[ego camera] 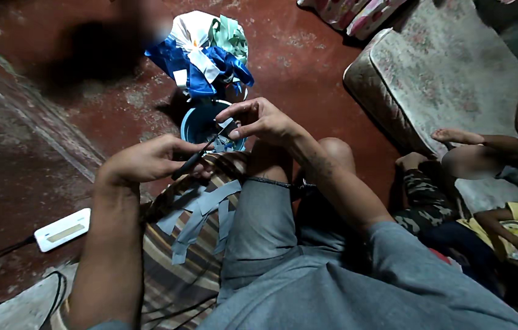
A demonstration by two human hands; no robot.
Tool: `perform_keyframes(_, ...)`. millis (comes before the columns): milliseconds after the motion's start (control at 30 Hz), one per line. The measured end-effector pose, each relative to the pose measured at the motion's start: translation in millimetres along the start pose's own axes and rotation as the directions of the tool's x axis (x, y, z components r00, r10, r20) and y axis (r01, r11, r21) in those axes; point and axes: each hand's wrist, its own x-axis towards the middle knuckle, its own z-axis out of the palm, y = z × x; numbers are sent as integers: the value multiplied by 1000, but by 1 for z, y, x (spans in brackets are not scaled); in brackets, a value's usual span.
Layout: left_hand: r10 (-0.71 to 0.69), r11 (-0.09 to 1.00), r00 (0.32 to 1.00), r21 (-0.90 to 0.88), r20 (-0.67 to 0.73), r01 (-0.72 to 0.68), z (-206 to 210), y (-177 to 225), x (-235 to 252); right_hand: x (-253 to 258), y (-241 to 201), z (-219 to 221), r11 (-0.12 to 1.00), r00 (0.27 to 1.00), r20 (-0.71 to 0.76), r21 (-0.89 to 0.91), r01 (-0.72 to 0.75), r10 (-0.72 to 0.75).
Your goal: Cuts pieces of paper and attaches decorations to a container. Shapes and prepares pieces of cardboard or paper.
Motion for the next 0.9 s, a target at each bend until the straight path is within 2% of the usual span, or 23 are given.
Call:
perform_keyframes(167, 36, 997, 999, -63, 37, -34, 0, 3, -2, 0, 5, -1, 998, 998, 46, -45, -39, 41)
perform_keyframes(300, 68, 991, 997, -113, -29, -71, -9, 1, -12, 14, 6, -23, 956, 983, 44, -245, -160, 176)
perform_keyframes(400, 61, 995, 980, -70, -187, -75, -14, -1, -16, 41, 34, -59, 878, 952, 2, -388, -281, 306)
perform_keyframes(500, -66, 998, 948, -11, -310, 66, -15, 3, -15, 61, 86, -98, 776, 886, -25, -472, -418, 462)
perform_keyframes(600, -132, 991, 924, -34, -360, 129, -17, 4, -15, 72, 130, -114, 638, 812, -28, -602, -479, 584)
perform_keyframes(667, -120, 993, 922, -44, -368, 112, -19, 2, -18, 74, 137, -112, 530, 775, -45, -705, -471, 630)
perform_keyframes(733, -111, 994, 917, -40, -382, 103, -20, 1, -19, 72, 126, -111, 406, 791, -98, -817, -410, 604)
perform_keyframes(800, -114, 993, 911, -39, -397, 107, -19, 2, -19, 70, 106, -111, 296, 839, -125, -899, -321, 529)
perform_keyframes(833, -115, 993, 908, -40, -403, 107, -18, 4, -19, 67, 92, -105, 299, 874, -121, -910, -287, 471)
perform_keyframes(900, -103, 995, 901, -39, -421, 95, -16, 6, -19, 52, 53, -77, 401, 942, -60, -895, -197, 330)
